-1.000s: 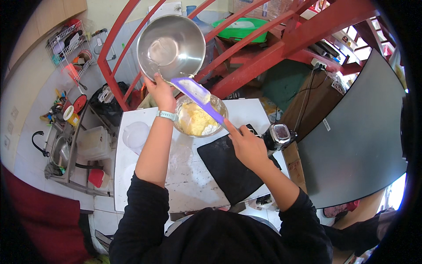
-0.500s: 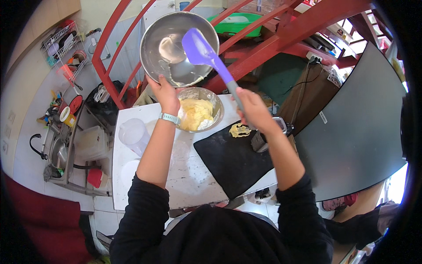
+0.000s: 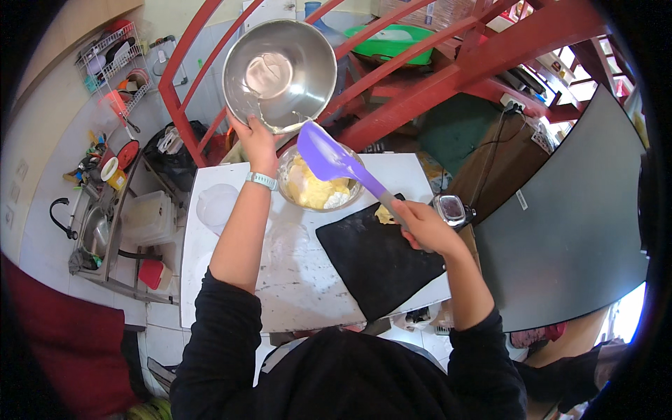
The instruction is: The person uses a hand mixer to blend batter in a bowl, scrapes the sides with a spatula, and then scrapes remaining mixture into another bowl.
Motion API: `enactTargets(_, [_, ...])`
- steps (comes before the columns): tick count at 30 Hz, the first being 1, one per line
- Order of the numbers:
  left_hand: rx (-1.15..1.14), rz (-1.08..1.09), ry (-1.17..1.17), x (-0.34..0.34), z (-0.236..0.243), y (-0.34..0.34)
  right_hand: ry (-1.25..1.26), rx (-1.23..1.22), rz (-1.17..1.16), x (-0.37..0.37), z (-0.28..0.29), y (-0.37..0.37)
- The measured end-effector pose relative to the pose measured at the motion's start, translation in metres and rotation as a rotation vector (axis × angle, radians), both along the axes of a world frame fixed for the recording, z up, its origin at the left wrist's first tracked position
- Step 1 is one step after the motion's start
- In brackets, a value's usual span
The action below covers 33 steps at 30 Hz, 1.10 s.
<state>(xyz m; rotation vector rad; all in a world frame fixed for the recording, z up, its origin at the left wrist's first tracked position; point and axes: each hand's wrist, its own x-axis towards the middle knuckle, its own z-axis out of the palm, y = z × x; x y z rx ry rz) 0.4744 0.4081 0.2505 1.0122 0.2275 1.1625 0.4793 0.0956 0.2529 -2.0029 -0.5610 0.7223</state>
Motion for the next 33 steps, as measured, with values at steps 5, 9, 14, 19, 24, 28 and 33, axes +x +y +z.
enactTargets(5, [0.265, 0.089, 0.064, 0.006, -0.021, 0.013, -1.205, -0.235, -0.086, -0.009, 0.044, 0.003])
enactTargets(9, [0.298, 0.096, 0.072, 0.017, -0.022, -0.013, -1.188, -0.311, -0.197, 0.016, 0.038, 0.017])
enactTargets(14, [0.324, -0.04, 0.034, 0.014, -0.033, -0.019, -0.822, -0.084, -0.006, 0.001, 0.019, 0.023])
enactTargets(19, [0.023, -0.338, -0.02, 0.011, -0.026, -0.025, -0.071, 0.116, 0.009, -0.01, 0.02, 0.023])
enactTargets(24, [-0.048, -0.489, -0.08, 0.011, -0.014, 0.002, 0.119, 0.235, 0.037, -0.003, 0.017, -0.003])
enactTargets(28, [-0.026, -0.399, -0.015, 0.005, -0.011, 0.012, 0.092, 0.307, -0.07, -0.002, 0.009, -0.01])
enactTargets(33, [-0.035, -0.205, 0.059, 0.006, -0.014, -0.001, -0.733, 0.189, -0.166, -0.011, -0.019, 0.025])
